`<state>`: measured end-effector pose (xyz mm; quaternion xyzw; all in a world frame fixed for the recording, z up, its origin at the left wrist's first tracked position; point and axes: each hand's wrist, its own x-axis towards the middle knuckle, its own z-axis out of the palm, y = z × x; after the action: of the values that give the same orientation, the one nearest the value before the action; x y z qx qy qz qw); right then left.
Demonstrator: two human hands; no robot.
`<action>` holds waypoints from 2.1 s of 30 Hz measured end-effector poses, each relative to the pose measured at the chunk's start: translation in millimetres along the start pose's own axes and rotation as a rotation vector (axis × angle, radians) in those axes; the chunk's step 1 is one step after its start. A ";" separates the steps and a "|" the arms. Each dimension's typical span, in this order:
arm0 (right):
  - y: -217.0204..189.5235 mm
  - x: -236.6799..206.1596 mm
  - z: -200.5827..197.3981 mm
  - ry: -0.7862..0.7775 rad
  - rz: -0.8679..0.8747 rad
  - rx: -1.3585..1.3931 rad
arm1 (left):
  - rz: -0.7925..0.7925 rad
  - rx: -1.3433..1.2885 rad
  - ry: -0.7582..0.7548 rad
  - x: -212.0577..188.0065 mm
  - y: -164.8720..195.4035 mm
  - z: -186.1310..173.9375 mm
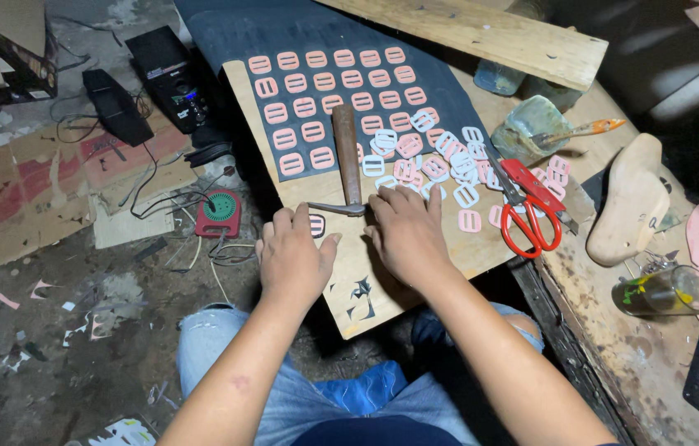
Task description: The person uses a hammer to repeatedly strike small pink plastic buckle pieces on a wooden board, shaping or flattening them. The person handles the pieces one at a time, repositioning them between strikes. Finished pieces are set aside on the board.
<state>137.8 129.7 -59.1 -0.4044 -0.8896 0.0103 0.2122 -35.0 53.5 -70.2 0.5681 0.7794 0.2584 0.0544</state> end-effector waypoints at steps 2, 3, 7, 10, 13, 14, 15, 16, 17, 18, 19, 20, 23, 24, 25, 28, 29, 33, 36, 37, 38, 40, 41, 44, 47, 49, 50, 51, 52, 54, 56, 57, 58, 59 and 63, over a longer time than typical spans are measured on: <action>5.5 7.8 9.0 -0.024 -0.003 -0.001 | -0.010 0.004 -0.008 4.6 -4.8 8.6; 8.2 10.8 12.0 -0.039 -0.003 -0.001 | -0.015 0.006 -0.016 5.7 -7.5 12.5; 18.8 20.8 16.3 -0.018 -0.115 -0.064 | 0.037 -0.024 0.070 6.5 -19.2 23.8; 26.1 24.5 14.1 -0.053 -0.179 -0.078 | 0.068 -0.038 0.101 7.7 -25.1 29.0; 36.2 24.7 9.0 -0.020 -0.238 -0.122 | 0.106 -0.069 0.126 12.9 -25.9 32.7; 40.8 24.2 6.8 0.019 -0.251 -0.119 | 0.121 -0.082 0.127 15.6 -25.0 33.8; 46.2 23.0 4.2 0.058 -0.262 -0.117 | 0.137 -0.095 0.127 18.3 -23.6 35.0; 52.3 22.0 1.7 0.079 -0.241 -0.124 | 0.151 -0.127 0.119 21.5 -21.8 36.2; 58.9 20.6 -0.8 0.101 -0.221 -0.131 | 0.166 -0.158 0.113 24.7 -19.5 37.8; 65.6 18.9 -2.8 0.122 -0.201 -0.137 | 0.179 -0.189 0.105 28.1 -17.0 39.4; 72.0 16.6 -4.4 0.124 -0.170 -0.159 | 0.186 -0.219 0.090 31.4 -14.1 41.4; 78.1 14.0 -5.4 0.128 -0.138 -0.181 | 0.194 -0.250 0.075 34.9 -11.1 43.6; 93.8 4.4 -5.5 0.133 -0.060 -0.184 | 0.232 -0.312 0.050 44.4 -1.5 51.2; 97.6 0.8 -4.8 0.132 -0.035 -0.172 | 0.247 -0.327 0.041 47.2 1.3 53.6; 100.8 -2.7 -3.9 0.130 -0.015 -0.168 | 0.261 -0.330 0.039 49.3 4.1 56.0; 106.6 -9.8 -0.9 0.131 0.031 -0.134 | 0.294 -0.331 0.029 53.7 9.8 60.6; 107.3 -10.9 -0.4 0.137 0.038 -0.110 | 0.300 -0.327 0.024 54.2 10.8 61.0; 104.4 -11.9 0.2 0.174 0.060 -0.054 | 0.348 -0.336 0.041 53.3 11.3 56.8; 99.3 -16.0 -1.0 0.201 0.089 -0.043 | 0.401 -0.350 0.017 49.7 9.0 47.4; 97.5 -20.4 -1.5 0.225 0.102 -0.014 | 0.402 -0.342 0.009 47.5 8.0 43.7; 97.2 -25.8 -2.5 0.251 0.114 0.014 | 0.404 -0.335 0.001 45.3 6.8 40.1; 99.0 -38.6 -3.5 0.306 0.189 0.029 | 0.422 -0.314 -0.001 39.9 3.7 33.0; 103.1 -46.5 -5.2 0.333 0.250 0.017 | 0.434 -0.301 0.004 36.0 1.2 29.5; 124.8 -67.5 -11.2 0.371 0.419 -0.036 | 0.486 -0.295 0.043 27.5 -5.2 24.4; 152.3 -79.3 -16.8 0.359 0.548 -0.102 | 0.472 -0.318 0.069 24.1 -8.4 26.1; 170.5 -79.3 -20.4 0.338 0.569 -0.131 | 0.452 -0.331 0.066 23.9 -9.9 28.2; 178.6 -77.4 -21.8 0.330 0.550 -0.138 | 0.450 -0.333 0.060 24.6 -10.1 29.3; 186.7 -74.2 -23.8 0.322 0.532 -0.144 | 0.448 -0.334 0.055 24.7 -10.5 29.7; 193.4 -71.5 -25.7 0.249 0.572 -0.170 | 0.455 -0.346 0.065 25.3 -10.5 30.1; 204.4 -63.4 -27.9 0.103 0.642 -0.212 | 0.466 -0.363 0.091 26.2 -10.6 30.0; 211.3 -58.8 -30.4 0.077 0.631 -0.223 | 0.364 -0.406 0.039 26.9 -9.8 29.6; 215.2 -56.6 -32.8 0.062 0.625 -0.230 | 0.311 -0.430 0.013 27.2 -9.2 29.4; 217.8 -53.9 -35.6 0.032 0.630 -0.222 | 0.297 -0.429 0.001 27.4 -8.9 29.1; 220.5 -51.3 -38.9 0.001 0.636 -0.214 | 0.284 -0.428 -0.012 27.4 -8.6 29.0; 225.3 -50.7 -49.8 -0.060 0.664 -0.219 | 0.255 -0.496 -0.001 27.3 -8.7 29.6</action>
<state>347.6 237.0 -75.3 -0.6914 -0.7113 -0.0051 0.1262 -40.7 86.7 -94.0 0.6312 0.6144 0.4457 0.1592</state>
